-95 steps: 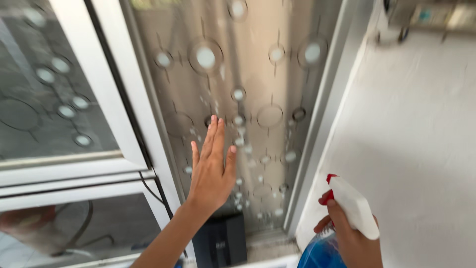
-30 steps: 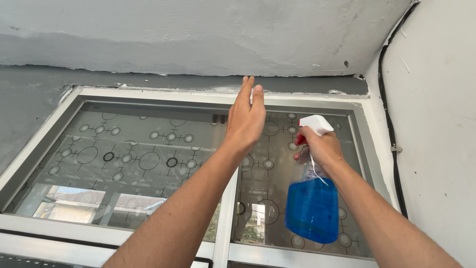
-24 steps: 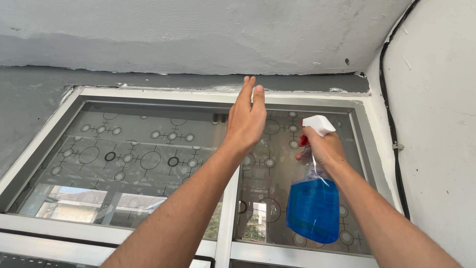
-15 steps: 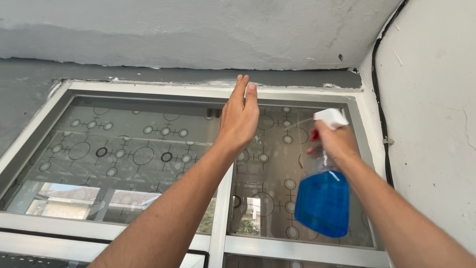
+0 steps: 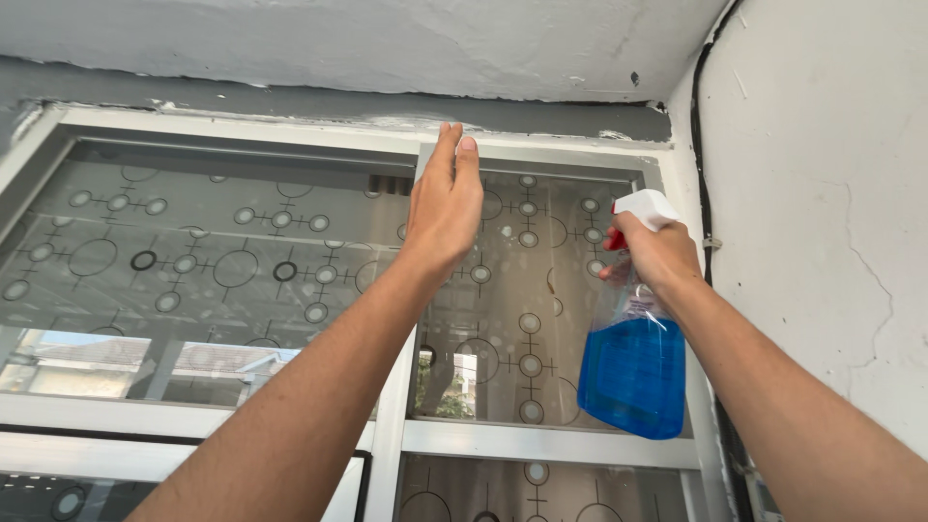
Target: The person cleans a window using a blue cloth and a spray bottle. They wipe the glass, spray cleaning solution, and continue wiping different sections of the window. The person also moves a small stool and handles a red bucket during the task.
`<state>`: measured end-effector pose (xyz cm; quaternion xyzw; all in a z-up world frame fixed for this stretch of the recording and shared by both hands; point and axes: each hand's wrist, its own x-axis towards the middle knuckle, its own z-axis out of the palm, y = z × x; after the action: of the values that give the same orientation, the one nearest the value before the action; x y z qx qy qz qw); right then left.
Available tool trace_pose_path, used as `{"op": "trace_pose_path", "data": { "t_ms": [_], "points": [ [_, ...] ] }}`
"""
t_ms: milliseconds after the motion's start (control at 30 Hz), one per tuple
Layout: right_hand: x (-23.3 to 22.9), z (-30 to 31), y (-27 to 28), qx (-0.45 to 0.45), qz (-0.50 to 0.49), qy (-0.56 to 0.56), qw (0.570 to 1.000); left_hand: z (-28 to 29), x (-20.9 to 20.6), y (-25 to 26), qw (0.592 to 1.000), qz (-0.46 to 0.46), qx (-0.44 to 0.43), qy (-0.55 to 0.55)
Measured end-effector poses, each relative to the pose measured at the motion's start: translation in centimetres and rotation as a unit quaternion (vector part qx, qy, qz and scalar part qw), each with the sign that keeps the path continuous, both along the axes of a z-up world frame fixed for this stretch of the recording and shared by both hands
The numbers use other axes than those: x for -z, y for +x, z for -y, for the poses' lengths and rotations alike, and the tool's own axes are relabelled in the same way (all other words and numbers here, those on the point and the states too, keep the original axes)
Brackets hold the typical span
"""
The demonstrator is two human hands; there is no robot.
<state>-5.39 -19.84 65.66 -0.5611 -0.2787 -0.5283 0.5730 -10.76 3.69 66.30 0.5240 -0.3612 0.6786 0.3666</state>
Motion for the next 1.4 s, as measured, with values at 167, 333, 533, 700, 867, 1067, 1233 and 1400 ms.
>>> {"op": "trace_pose_path", "data": {
  "t_ms": [167, 333, 533, 700, 867, 1067, 1233, 1400],
  "points": [
    [0.0, 0.4, 0.1, -0.010, -0.001, -0.010, 1.000, 0.0, -0.2, 0.3, 1.000, 0.003, 0.001, 0.002],
    [0.3, 1.4, 0.5, -0.020, -0.023, -0.025, 0.999, -0.7, -0.7, 0.3, 1.000, -0.008, -0.018, -0.012],
    [1.0, 2.8, 1.0, 0.027, -0.048, -0.006, 0.998, -1.6, -1.4, 0.5, 0.999, 0.023, -0.028, -0.020],
    [1.7, 3.2, 1.2, 0.052, -0.083, -0.076, 0.992, -1.8, -1.4, 0.4, 0.999, 0.004, -0.041, -0.021],
    [2.3, 1.3, 1.3, 0.030, -0.099, -0.140, 0.985, -1.2, -1.4, 0.3, 0.999, -0.004, -0.037, -0.018],
    [2.8, -0.9, 0.6, -0.119, -0.045, -0.167, 0.978, -0.5, -0.9, 1.1, 0.999, 0.001, -0.048, -0.016],
    [2.9, -1.3, -0.3, -0.107, -0.045, -0.200, 0.973, -0.4, -0.6, 1.4, 0.998, 0.007, -0.060, -0.017],
    [3.8, -0.4, -0.8, -0.062, -0.099, -0.230, 0.966, -0.4, -0.7, 1.5, 0.998, 0.014, -0.062, -0.016]
  ]
}}
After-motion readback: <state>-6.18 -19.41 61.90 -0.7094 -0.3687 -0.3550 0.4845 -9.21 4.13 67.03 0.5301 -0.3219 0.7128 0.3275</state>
